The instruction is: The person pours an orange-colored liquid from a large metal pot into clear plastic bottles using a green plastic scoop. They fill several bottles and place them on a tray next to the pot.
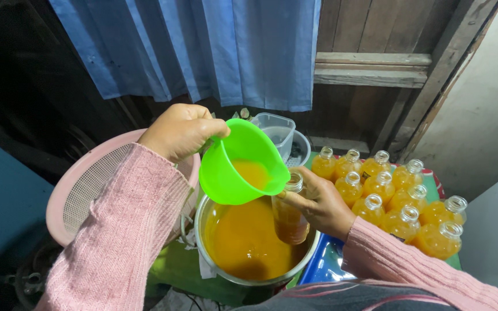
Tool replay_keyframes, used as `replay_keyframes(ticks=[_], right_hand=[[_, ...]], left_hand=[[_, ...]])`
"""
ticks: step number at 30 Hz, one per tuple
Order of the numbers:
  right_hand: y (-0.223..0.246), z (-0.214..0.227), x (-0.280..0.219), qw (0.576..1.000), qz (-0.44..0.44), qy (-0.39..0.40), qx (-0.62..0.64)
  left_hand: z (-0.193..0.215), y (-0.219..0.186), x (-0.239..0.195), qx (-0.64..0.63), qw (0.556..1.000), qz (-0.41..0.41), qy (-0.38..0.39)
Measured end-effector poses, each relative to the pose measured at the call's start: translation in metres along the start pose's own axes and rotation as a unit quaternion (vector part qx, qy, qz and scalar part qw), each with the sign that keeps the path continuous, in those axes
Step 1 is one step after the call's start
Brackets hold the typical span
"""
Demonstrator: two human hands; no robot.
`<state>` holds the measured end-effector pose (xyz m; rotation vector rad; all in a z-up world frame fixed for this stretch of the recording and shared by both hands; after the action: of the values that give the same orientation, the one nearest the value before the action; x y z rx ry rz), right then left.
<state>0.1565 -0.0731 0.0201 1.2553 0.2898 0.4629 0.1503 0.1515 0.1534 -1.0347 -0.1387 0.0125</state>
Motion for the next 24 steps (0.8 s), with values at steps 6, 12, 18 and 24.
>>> replay_keyframes(ticks=[6,12,18,24], right_hand=[[0.004,0.001,-0.003,1.000,0.001,0.003,-0.020],[0.009,0.000,-0.003,1.000,0.026,0.003,-0.018],[0.003,0.004,-0.001,1.000,0.005,0.000,-0.025],[0.006,0.005,-0.001,1.000,0.012,0.007,-0.008]], left_hand=[[0.000,-0.004,0.002,0.042,0.999,0.004,0.009],[-0.005,-0.009,0.002,0.018,1.000,0.000,0.024],[-0.004,-0.013,0.003,0.064,0.997,0.032,0.025],[-0.008,-0.020,0.003,0.068,0.997,0.030,0.027]])
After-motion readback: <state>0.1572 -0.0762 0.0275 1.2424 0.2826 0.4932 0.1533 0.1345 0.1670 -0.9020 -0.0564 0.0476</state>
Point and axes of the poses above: each hand's wrist, its own x-axis towards the middle knuckle, its own z-axis out of the back of the hand, y = z × x, the point moved 10 cm from there along x, towards the middle knuckle, and after that the axes turned 8 degrees about -z, right-handed, at the moved point
